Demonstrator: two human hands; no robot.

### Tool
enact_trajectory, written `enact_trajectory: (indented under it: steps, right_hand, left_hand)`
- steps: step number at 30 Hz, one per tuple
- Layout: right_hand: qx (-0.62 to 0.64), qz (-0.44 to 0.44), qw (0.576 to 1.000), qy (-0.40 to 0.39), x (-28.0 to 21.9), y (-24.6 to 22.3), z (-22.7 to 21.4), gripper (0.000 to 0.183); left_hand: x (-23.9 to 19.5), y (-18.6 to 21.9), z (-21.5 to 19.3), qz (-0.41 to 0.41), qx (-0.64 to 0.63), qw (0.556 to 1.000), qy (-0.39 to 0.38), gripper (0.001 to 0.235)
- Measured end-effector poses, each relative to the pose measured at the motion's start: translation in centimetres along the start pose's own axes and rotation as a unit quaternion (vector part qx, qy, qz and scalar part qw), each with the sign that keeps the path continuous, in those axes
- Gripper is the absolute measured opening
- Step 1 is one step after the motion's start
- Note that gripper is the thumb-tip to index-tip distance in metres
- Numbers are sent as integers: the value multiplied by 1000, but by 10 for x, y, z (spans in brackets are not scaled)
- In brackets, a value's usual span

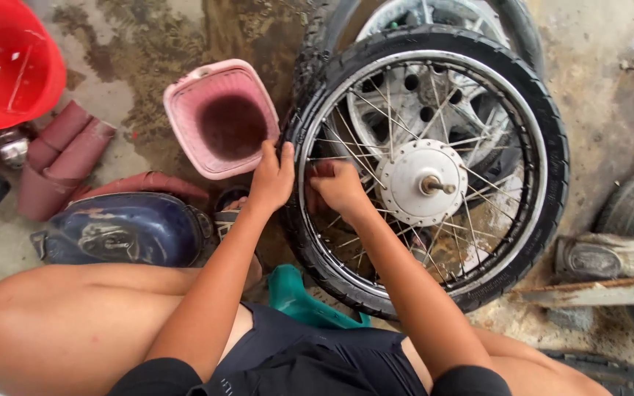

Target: The person sits on a small stool and scrubs a motorcycle wheel with a sponge. They repeatedly dip the sponge into a pink bucket of water and scrub the tire and spokes of the wheel.

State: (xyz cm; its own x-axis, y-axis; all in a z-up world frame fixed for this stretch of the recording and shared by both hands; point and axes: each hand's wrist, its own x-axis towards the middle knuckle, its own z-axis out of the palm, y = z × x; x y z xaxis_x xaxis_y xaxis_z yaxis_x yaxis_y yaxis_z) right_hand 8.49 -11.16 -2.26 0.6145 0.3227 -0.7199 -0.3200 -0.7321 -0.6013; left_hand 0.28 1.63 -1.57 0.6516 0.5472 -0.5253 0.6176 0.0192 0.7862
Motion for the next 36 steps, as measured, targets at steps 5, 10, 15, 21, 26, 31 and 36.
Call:
enact_trajectory:
  steps: [5, 10, 15, 21, 26, 31, 36]
  right_hand:
    - [3, 0, 1000, -4, 14, -7, -8, 14]
    - [-66, -10, 996, -57, 5, 2, -13, 15]
    - [-53, -36, 996, -59, -23, -35, -17, 14]
    - [-48, -38, 996, -67, -6, -26, -19, 19]
    - [-93, -41, 988, -120, -7, -16, -23, 20]
    - [-71, -64, 993, -75, 22, 6, -17, 19]
    - [-32, -75, 996, -37, 23, -4, -18, 20]
  left_hand:
    - [47, -5, -25, 6, 93, 996, 15, 67]
    - [101, -64, -47, -72, 115, 986, 93, 69]
    - [175, -168, -52, -209, 190, 958, 54, 55]
    - [196, -184, -34, -206, 211, 955, 29, 56]
    - [145, -52, -65, -260, -79, 944, -184, 29]
    - [63, 81, -81, -171, -26, 919, -354, 33]
    - [38, 61, -37, -64, 167, 919, -353, 34]
